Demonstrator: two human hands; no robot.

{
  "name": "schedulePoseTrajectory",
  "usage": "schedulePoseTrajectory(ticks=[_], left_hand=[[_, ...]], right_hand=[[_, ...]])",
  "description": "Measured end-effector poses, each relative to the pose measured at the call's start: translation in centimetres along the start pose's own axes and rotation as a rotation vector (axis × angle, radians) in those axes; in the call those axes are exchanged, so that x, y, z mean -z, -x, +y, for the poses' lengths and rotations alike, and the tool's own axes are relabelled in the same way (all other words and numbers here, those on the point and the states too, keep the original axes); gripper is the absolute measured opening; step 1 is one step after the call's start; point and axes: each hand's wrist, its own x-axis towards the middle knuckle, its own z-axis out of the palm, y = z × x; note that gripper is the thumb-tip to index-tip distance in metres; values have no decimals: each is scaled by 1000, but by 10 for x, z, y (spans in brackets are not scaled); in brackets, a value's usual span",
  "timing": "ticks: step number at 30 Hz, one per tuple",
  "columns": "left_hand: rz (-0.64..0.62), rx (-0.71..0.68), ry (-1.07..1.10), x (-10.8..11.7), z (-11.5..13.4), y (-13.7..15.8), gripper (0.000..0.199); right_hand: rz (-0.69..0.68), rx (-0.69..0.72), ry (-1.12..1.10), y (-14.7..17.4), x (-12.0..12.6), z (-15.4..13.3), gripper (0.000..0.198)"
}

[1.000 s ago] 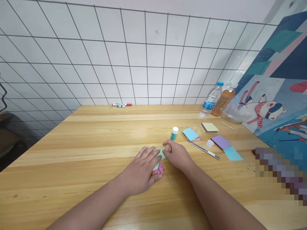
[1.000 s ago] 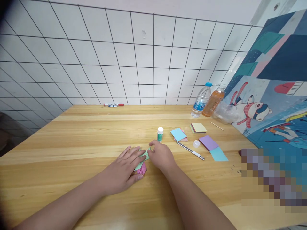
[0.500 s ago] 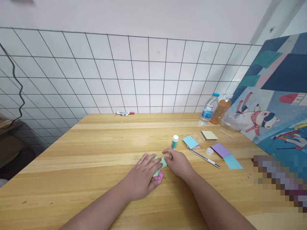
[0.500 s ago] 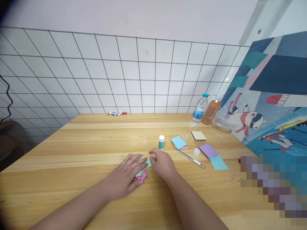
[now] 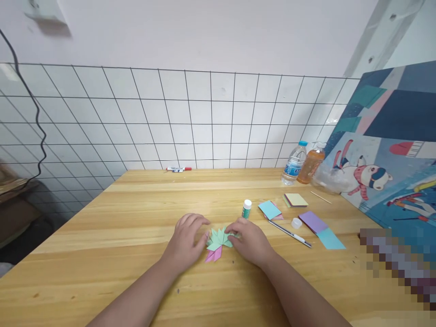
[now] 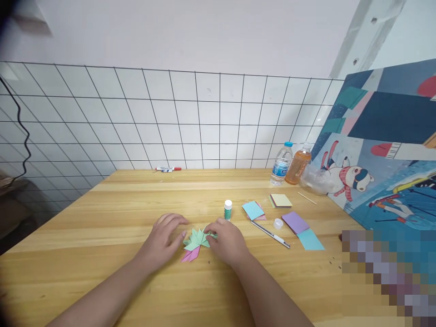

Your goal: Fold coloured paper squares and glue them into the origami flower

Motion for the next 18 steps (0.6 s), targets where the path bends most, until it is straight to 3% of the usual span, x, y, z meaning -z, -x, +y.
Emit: schedulePoseTrajectory(ticks=[2,5,11,18], left_hand=[[-44,-4,20,-1,4,2,13],[-90,-15,28,-2,9,5,20],[-64,11,2,-2,6,3,24],[-64,42,-36,-10,-4,1,19]], right_hand=[[-14,51,26,0,-2,1,18],[-20,36,82,0,-8,1,15],[13,-90,143,0,-18,-7,14],[11,-92,54,0,-10,-10,15]])
